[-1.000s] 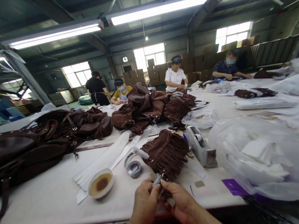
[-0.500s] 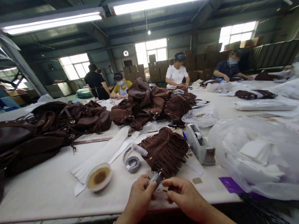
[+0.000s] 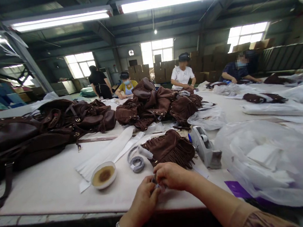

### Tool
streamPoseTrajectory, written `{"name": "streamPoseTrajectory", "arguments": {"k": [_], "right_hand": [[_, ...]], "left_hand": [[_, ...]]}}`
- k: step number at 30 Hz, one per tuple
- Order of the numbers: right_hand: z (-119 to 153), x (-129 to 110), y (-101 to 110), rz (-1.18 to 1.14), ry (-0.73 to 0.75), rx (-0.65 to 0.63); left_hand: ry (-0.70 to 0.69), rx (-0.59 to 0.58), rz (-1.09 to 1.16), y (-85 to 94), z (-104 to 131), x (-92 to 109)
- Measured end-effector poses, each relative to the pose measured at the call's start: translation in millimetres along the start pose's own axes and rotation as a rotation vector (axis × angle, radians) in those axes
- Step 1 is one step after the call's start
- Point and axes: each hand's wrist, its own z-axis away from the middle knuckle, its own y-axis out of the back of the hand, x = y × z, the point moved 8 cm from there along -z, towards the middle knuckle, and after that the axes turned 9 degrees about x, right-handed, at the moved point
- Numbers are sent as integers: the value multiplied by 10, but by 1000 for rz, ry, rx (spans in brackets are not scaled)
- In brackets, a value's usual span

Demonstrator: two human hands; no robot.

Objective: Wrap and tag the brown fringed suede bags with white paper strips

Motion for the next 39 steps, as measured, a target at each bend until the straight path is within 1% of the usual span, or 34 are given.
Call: {"name": "streamPoseTrajectory", "arguments": {"k": [2, 5, 8, 10, 13, 15, 18, 20, 25, 28, 31, 35, 37, 39], "right_hand": [[-28, 10, -40, -64, -10, -13], [-21, 34, -46, -117, -58, 60], [15, 56, -57, -123, -106, 128], [36, 63, -64, -124, -134, 158], [58, 75, -64, -158, -193, 161], [59, 60, -31, -150, -204, 149], [23, -34, 63, -20, -115, 125], [-13, -108, 87, 104, -39, 73], [-91, -155, -13, 472, 2, -119], [-118, -165, -83, 594, 19, -174], [-90, -181, -162, 631, 80, -149], [77, -207, -282, 654, 207, -3], [177, -194, -322, 623, 222, 36], [236, -172, -331, 530, 204, 20]], "left_hand": [[-23, 5, 17, 54, 22, 13], [-21, -1, 32, 104, 44, 12], [29, -14, 24, 74, 40, -47], [61, 16, 2, 48, 26, -101], [77, 74, 1, 12, 9, -158], [76, 93, 32, -7, 6, -178], [75, 105, 59, -12, 7, -189], [80, 109, 55, -7, 8, -190], [96, 113, 13, -2, 13, -193], [93, 109, -4, -7, 16, -198], [101, 115, -21, 0, 14, -211], [109, 120, -25, 16, 0, -224], [108, 117, -18, 17, -7, -235], [111, 118, -10, 13, -10, -252]]}}
